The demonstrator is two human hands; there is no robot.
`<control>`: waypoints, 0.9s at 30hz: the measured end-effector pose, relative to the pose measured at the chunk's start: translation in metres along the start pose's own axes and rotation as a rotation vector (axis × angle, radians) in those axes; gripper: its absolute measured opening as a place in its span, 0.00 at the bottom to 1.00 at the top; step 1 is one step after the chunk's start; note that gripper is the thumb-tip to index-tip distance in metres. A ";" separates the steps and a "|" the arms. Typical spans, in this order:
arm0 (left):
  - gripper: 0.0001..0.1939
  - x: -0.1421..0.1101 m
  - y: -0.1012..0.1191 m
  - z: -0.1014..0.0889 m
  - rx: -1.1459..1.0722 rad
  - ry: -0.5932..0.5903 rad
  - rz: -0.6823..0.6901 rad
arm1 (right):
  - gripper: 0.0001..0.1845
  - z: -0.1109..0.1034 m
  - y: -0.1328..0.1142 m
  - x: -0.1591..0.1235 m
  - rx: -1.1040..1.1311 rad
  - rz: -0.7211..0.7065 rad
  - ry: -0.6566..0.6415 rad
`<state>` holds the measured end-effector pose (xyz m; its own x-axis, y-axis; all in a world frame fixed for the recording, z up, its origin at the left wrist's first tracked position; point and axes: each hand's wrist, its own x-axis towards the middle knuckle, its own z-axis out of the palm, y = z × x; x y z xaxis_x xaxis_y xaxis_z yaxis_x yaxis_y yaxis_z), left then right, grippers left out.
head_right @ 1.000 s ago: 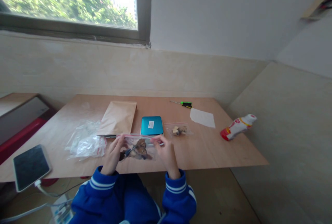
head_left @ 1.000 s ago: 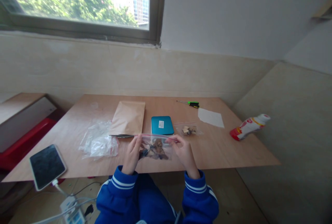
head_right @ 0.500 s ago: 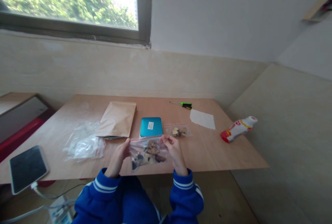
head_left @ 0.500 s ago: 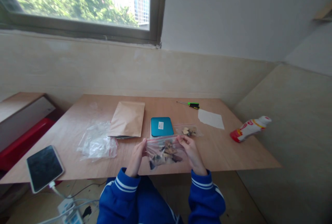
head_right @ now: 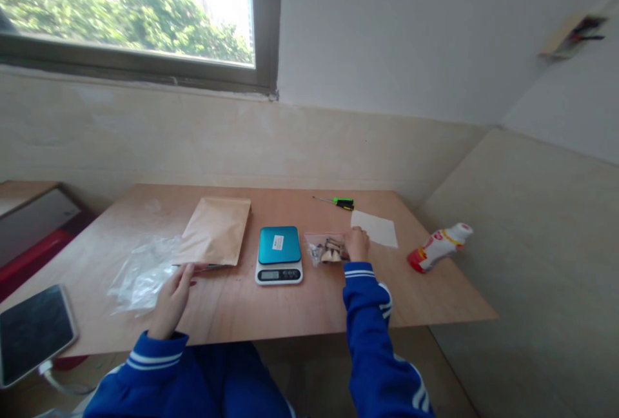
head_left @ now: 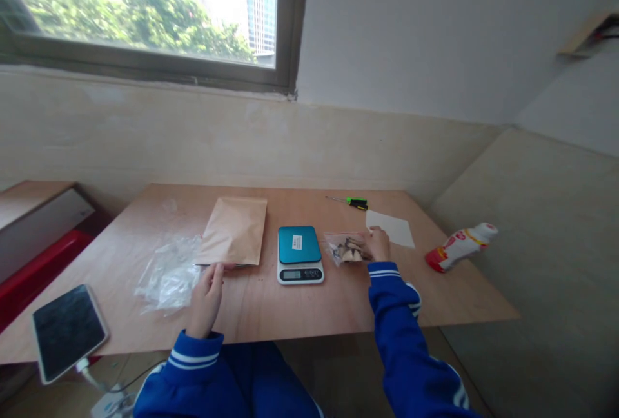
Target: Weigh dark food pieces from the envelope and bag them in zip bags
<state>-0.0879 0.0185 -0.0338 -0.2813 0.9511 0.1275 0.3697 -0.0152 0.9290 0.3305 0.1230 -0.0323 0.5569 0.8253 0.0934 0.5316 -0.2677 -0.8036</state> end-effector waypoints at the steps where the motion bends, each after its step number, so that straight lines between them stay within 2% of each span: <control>1: 0.24 0.002 -0.004 -0.004 0.048 0.026 0.023 | 0.15 0.001 -0.001 -0.006 -0.033 -0.037 0.042; 5: 0.20 0.014 -0.021 -0.016 0.205 0.097 0.113 | 0.23 0.009 -0.001 -0.045 -0.281 -0.345 0.104; 7: 0.19 0.021 -0.030 -0.020 0.299 0.109 0.181 | 0.23 0.016 0.005 -0.065 -0.423 -0.495 0.055; 8: 0.19 0.025 -0.035 -0.021 0.346 0.111 0.222 | 0.24 0.019 0.009 -0.072 -0.468 -0.521 0.022; 11: 0.21 0.035 -0.048 -0.023 0.459 0.095 0.329 | 0.26 0.029 0.024 -0.081 -0.525 -0.497 -0.022; 16: 0.29 0.048 -0.062 -0.024 0.645 -0.008 0.380 | 0.28 0.041 0.032 -0.058 -0.477 -0.506 0.015; 19: 0.29 0.052 -0.064 -0.022 0.722 -0.059 0.376 | 0.27 0.047 0.023 -0.042 -0.452 -0.505 0.003; 23: 0.29 0.057 -0.058 -0.022 0.780 -0.108 0.374 | 0.29 0.051 0.008 -0.032 -0.440 -0.413 -0.036; 25: 0.27 0.059 -0.054 -0.023 0.779 -0.116 0.393 | 0.30 0.051 -0.002 -0.041 -0.411 -0.412 0.001; 27: 0.23 0.061 -0.050 -0.023 0.763 -0.116 0.417 | 0.30 0.052 -0.017 -0.063 -0.304 -0.489 0.040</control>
<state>-0.1438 0.0698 -0.0642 0.0854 0.9399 0.3305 0.9255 -0.1977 0.3230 0.2531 0.1018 -0.0549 0.2212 0.8712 0.4384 0.8895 0.0041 -0.4569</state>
